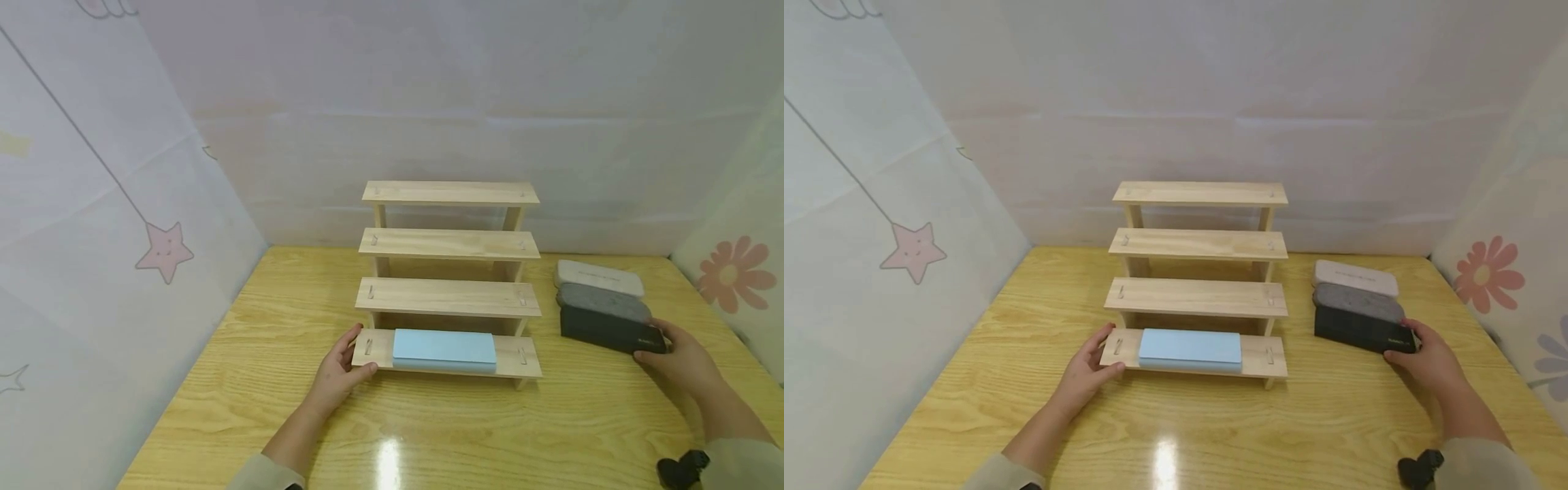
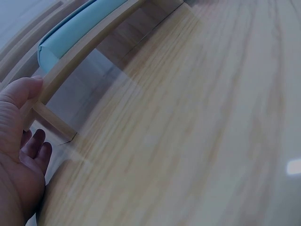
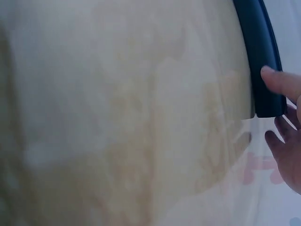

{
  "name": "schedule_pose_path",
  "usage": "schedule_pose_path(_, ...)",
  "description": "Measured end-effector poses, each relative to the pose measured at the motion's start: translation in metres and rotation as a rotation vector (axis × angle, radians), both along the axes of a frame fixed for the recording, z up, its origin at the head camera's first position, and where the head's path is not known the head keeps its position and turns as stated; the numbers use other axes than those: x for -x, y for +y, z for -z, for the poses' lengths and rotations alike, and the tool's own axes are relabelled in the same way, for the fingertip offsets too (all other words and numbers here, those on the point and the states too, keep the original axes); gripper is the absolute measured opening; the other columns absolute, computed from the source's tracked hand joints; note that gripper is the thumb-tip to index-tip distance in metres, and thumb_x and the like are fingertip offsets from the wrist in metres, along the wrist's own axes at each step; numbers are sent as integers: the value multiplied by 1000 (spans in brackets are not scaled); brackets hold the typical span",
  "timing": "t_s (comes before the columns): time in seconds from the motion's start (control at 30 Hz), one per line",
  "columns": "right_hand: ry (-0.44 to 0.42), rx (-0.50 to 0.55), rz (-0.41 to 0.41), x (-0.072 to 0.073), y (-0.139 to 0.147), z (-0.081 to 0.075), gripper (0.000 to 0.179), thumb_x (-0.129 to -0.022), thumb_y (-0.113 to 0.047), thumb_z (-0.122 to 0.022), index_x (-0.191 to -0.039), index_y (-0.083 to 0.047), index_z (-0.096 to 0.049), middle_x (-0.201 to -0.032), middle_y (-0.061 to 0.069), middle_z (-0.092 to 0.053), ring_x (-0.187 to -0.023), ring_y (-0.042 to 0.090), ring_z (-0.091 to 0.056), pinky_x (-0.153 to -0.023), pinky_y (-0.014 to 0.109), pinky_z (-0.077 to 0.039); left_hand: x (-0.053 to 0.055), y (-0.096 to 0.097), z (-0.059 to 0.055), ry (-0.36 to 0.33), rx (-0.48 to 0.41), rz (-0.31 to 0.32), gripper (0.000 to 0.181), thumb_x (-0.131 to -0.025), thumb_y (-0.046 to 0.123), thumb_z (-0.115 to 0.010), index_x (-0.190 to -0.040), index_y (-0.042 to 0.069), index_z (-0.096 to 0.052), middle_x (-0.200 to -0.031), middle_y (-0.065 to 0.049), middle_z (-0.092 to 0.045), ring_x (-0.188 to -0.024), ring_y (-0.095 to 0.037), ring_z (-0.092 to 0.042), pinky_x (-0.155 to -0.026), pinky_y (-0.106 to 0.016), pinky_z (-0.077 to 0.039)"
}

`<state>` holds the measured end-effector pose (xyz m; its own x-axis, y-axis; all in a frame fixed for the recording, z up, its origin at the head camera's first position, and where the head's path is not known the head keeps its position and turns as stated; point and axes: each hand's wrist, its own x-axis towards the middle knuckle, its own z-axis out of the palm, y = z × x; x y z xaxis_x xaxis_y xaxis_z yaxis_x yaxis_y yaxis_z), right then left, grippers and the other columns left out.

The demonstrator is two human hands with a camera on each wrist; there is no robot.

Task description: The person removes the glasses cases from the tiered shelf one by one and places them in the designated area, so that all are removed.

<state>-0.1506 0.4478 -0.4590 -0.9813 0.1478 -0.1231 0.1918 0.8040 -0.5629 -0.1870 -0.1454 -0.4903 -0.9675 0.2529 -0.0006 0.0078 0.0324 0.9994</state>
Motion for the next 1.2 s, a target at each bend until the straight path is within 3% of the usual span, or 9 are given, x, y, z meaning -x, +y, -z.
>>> schedule_pose_path(0.13,13,38,18,-3,-4,-5,97,-96,-47,-58,-155,2,2,-151,45,-2,-125,71,-18,-87,76,-31,0,0,0,-2,7,4,84,-86,7,-74,-155,13,-26,-158,-13,-33,-144,-32,-35,-94,-20,-49)
schedule_pose_path(0.33,94,148,39,-8,-23,-13,90,-99,-44,-53,-156,-1,2,-155,40,3,-131,69,-13,-91,77,-29,0,1,-1,-6,-9,-3,85,-85,5,-74,-155,12,-27,-156,-17,-36,-141,-35,-39,-90,-20,-51)
schedule_pose_path(0.4,131,173,49,-8,-33,-15,88,-99,-42,-54,-156,0,-2,-155,41,-4,-131,66,-19,-96,58,-44,0,1,-1,0,-12,-5,85,-85,5,-74,-155,11,-27,-155,-18,-36,-141,-36,-39,-90,-20,-51)
schedule_pose_path(0.47,165,200,53,-9,-44,-16,86,-99,-40,-56,-156,1,-6,-155,40,-11,-130,63,-27,-90,30,-51,-1,1,-1,-4,-19,-7,85,-85,3,-74,-155,11,-27,-155,-19,-37,-141,-35,-40,-90,-20,-51)
schedule_pose_path(0.57,209,212,51,-11,-60,-18,81,-98,-38,-58,-156,1,-14,-152,37,-23,-123,48,-43,-67,3,-37,-1,1,0,-6,-20,-3,85,-85,3,-74,-155,11,-26,-155,-18,-36,-141,-35,-39,-90,-20,-51)
schedule_pose_path(0.67,250,247,24,-12,-75,-20,75,-98,-33,-59,-154,1,-21,-150,31,-30,-112,8,-52,-72,0,-37,0,1,0,-9,-19,1,85,-85,4,-74,-155,11,-26,-155,-18,-37,-140,-35,-40,-90,-21,-51)
schedule_pose_path(0.77,281,275,-15,-13,-88,-24,70,-99,-29,-59,-151,2,-25,-145,24,-34,-101,-19,-36,-75,0,-40,0,0,-1,-8,-13,3,85,-85,5,-74,-155,13,-26,-154,-19,-38,-139,-36,-41,-90,-21,-51)
schedule_pose_path(0.93,307,307,-94,-15,-112,-29,64,-99,-24,-59,-147,5,-28,-142,19,-35,-107,-17,-39,-79,0,-41,1,0,0,-21,-16,4,86,-85,4,-75,-155,13,-26,-153,-18,-39,-139,-35,-41,-90,-21,-51)
schedule_pose_path(1.2,324,323,-207,-14,-153,-36,59,-96,-19,-64,-143,3,-36,-144,25,-40,-109,-24,-34,-85,1,-39,0,1,-1,-25,-31,-5,85,-84,2,-74,-155,14,-28,-153,-19,-39,-138,-35,-42,-89,-22,-52)
